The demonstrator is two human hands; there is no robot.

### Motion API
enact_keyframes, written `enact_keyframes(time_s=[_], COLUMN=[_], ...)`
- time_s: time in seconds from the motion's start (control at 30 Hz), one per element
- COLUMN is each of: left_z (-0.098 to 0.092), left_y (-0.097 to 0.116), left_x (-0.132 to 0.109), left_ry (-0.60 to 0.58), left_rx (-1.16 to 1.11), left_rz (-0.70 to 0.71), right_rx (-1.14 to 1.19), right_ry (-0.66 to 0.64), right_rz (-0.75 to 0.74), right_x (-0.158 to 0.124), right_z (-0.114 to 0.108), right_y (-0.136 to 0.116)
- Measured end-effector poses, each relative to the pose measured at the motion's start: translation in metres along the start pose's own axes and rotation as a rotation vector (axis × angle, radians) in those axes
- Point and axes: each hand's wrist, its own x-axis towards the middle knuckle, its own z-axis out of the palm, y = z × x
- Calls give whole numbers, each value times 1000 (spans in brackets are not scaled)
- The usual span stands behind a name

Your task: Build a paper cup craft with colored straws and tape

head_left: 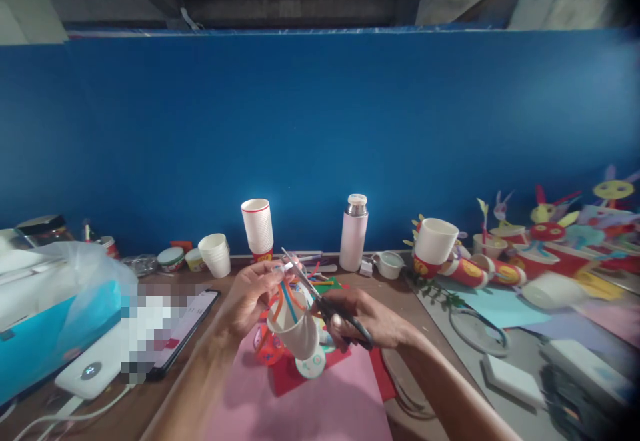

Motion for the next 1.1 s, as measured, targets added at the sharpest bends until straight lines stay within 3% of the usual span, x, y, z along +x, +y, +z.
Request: enact_keyframes(time_s=[0.47, 0.63, 0.8, 0.93, 1.03, 1.1], left_z=[3, 3, 0, -4, -6, -7], left_y=[1, 3, 3, 0, -2, -2], left_x=[-3, -2, -1, 0, 2, 3], left_ry=[-32, 8, -2, -27, -33, -30], left_rx=[-33, -16, -6, -24, -11, 0], left_rz=[-6, 17, -5, -37, -67, -86], right_rx=[45, 72, 51, -120, -538, -863], right_ry=[99, 132, 143, 231, 310, 349], right_rz=[5, 59, 64, 108, 189, 331], right_x=[4, 4, 3, -4, -12, -16], right_z=[6, 8, -4, -29, -47, -57], right_y=[7, 7, 12, 19, 23, 28])
